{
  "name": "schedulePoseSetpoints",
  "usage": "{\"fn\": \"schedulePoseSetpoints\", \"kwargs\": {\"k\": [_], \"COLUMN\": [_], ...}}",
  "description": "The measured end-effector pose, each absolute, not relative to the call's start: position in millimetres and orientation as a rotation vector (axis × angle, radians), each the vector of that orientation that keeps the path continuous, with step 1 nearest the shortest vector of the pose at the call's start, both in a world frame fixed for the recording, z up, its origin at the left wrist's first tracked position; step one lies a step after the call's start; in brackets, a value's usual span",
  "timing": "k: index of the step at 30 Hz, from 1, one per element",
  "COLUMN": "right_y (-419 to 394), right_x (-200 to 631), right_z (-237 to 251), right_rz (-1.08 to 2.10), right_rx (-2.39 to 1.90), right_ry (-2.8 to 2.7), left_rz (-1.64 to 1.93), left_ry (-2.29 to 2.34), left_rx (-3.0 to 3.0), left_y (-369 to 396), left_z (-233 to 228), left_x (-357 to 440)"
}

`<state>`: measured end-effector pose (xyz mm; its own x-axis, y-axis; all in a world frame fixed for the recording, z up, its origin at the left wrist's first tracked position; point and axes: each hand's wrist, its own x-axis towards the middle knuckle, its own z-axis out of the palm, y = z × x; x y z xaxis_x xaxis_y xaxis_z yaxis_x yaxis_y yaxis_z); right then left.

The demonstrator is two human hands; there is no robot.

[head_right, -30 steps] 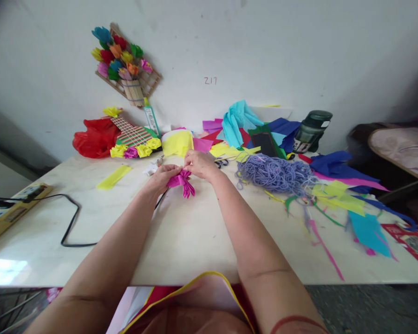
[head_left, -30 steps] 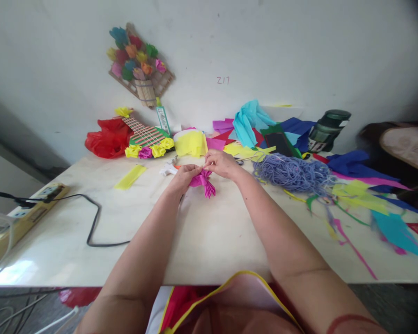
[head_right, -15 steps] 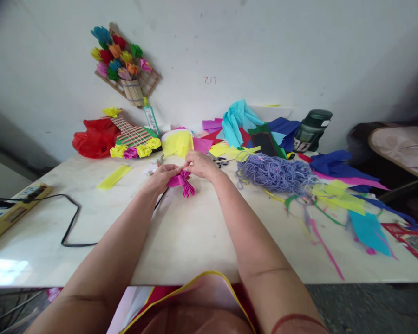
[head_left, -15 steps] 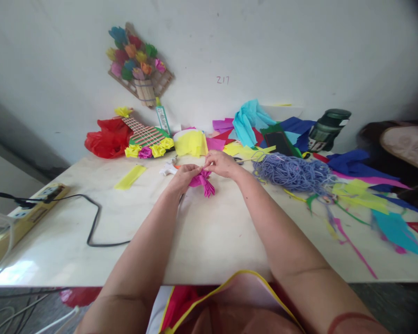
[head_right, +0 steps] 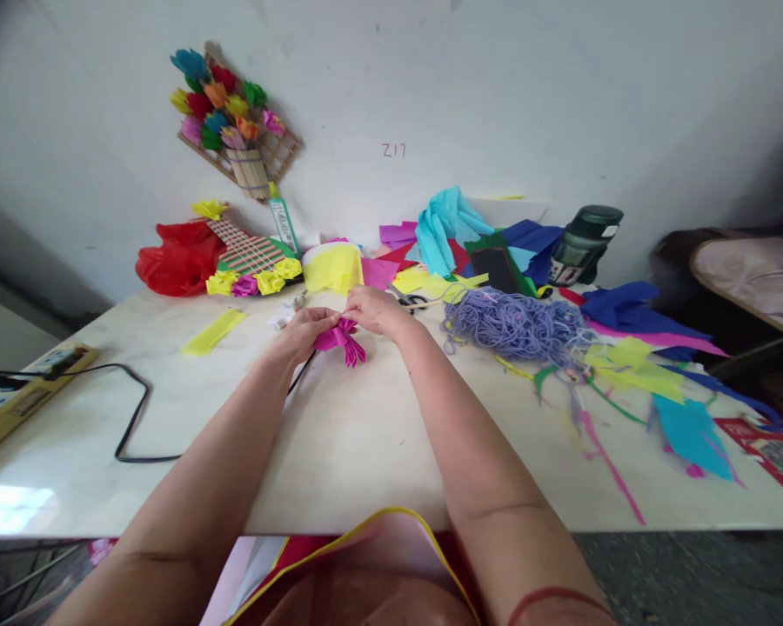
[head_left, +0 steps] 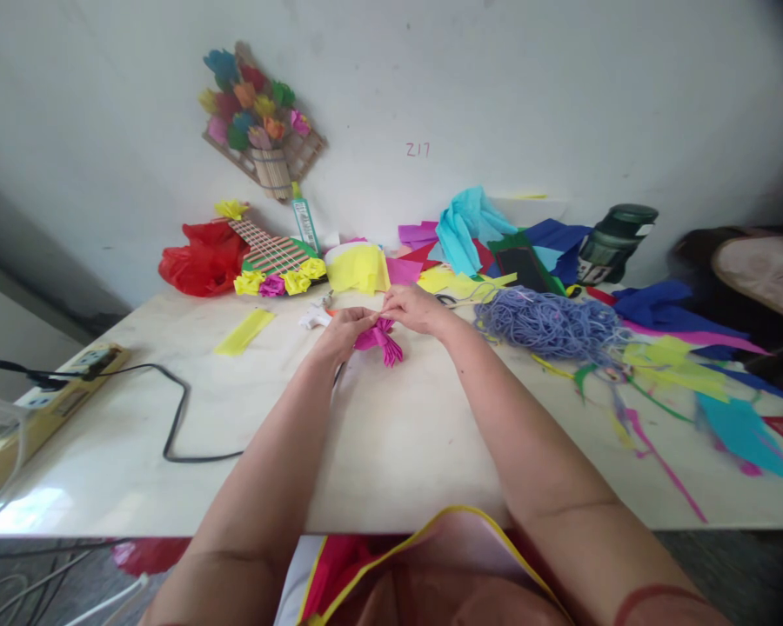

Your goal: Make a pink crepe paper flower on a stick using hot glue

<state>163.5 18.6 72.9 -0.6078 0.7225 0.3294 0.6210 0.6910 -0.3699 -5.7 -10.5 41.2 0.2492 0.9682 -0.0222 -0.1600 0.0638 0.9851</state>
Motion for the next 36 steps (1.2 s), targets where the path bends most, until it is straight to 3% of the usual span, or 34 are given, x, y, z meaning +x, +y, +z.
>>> {"fn": "schedulePoseSetpoints", "kwargs": {"k": [9,36], "right_y": [14,6], "right_x": [162,156], "right_z": [77,81], "right_rz": [0.147,0.068], "right_rx": [-1.045,-1.122], "right_ry": [-2.464,-2.463], "left_rz": [1.071,1.102], "left_ry": [0.886,1.004], "left_rx": [1.090,1.094], "left_y": [-11,-9], "left_z": [42,42], "left_x": [-6,-8]}}
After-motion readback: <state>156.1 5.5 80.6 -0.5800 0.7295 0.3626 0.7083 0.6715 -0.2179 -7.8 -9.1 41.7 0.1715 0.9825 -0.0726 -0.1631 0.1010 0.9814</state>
